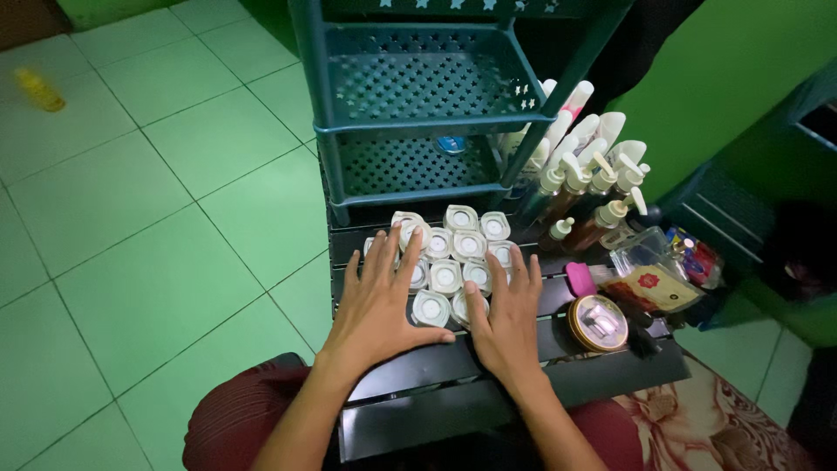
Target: The person disassembles a blue plastic three-tier rack by removing its legs and trays, then reassembles it by inserting the legs and stacking the trays back into place.
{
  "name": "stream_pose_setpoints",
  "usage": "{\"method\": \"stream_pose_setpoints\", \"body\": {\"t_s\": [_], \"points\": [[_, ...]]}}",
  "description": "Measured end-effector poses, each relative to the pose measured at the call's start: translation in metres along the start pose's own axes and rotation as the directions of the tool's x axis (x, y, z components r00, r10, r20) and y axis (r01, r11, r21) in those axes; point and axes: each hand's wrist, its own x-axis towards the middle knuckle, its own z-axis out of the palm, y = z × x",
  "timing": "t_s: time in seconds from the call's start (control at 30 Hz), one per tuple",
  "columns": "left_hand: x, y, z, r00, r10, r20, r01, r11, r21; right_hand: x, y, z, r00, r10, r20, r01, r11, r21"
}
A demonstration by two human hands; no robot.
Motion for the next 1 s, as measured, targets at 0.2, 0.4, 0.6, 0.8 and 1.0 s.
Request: {"method": "stream_pose_setpoints", "body": {"t_s": [0.2, 0.4, 0.6, 0.8, 1.0], "points": [[0.001, -0.008, 0.006, 0.998, 0.035, -0.054, -0.037, 0.998, -0.045, 0.002, 0.001, 0.003, 1.0, -0.019, 0.007, 0.019, 1.0, 0.001], [0.001, -0.008, 0.002, 0.997, 0.047, -0.061, -0.05, 0.998, -0.05, 0.002, 0.0, -0.004, 1.0, 0.006, -0.022, -0.007, 1.0, -0.025], [0.001, -0.006, -0.001, 0.999, 0.013, -0.051, -0.016, 0.998, -0.054, 0.031, 0.001, -0.004, 0.997, -0.081, 0.005, 0.081, 0.994, -0.076], [0.0, -0.012, -0.002, 0.999, 0.023, -0.045, -0.026, 0.998, -0.065, 0.079, 0.007, 0.016, 0.968, -0.186, 0.166, 0.207, 0.97, -0.126], [0.0, -0.017, 0.0, 0.995, 0.058, -0.079, -0.065, 0.994, -0.086, 0.092, 0.015, 0.023, 0.951, -0.163, 0.264, 0.221, 0.954, -0.204]]}}
